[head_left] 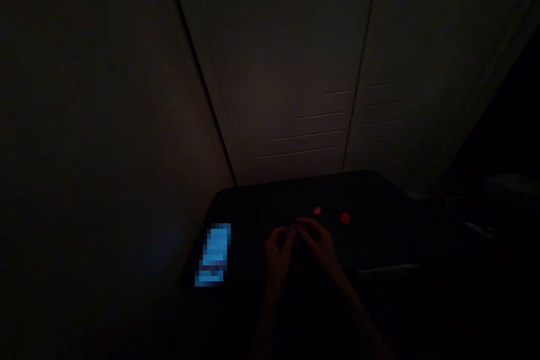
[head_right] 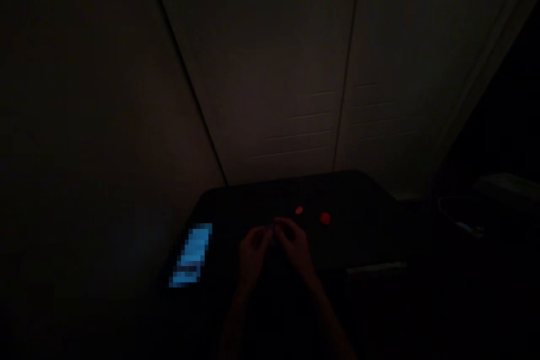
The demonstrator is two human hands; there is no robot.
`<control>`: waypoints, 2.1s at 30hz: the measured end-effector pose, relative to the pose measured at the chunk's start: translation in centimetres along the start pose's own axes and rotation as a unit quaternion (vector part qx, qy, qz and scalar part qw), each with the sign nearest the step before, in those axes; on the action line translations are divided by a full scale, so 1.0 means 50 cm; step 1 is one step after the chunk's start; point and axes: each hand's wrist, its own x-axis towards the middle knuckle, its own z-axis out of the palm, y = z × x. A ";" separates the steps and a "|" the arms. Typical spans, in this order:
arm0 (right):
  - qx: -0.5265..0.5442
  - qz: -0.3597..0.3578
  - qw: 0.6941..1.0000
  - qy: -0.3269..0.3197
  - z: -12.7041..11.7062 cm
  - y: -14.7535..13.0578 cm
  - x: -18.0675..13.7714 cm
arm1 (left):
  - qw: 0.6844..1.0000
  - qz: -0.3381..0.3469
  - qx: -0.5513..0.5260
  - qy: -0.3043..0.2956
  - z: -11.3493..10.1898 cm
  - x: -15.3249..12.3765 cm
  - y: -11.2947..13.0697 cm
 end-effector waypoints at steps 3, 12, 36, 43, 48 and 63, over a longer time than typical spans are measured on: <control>-0.019 -0.013 1.000 -0.001 -0.001 0.004 0.001 | 1.000 0.007 0.000 0.017 0.000 -0.002 0.001; -0.033 -0.020 0.999 -0.006 0.002 -0.004 0.000 | 0.999 0.044 0.027 0.012 -0.007 -0.006 0.012; -0.082 -0.008 0.997 -0.013 0.003 -0.004 -0.005 | 0.998 0.028 0.053 0.035 -0.001 -0.007 0.012; -0.023 -0.002 1.000 0.021 0.000 -0.004 0.001 | 1.000 0.006 0.010 0.005 0.000 -0.004 0.004; 0.000 0.005 1.000 0.008 0.000 -0.010 -0.001 | 0.999 0.024 0.025 0.024 0.000 -0.005 0.007; 0.030 0.030 0.999 0.016 0.003 -0.006 -0.006 | 0.999 0.036 0.035 0.001 -0.002 -0.002 -0.006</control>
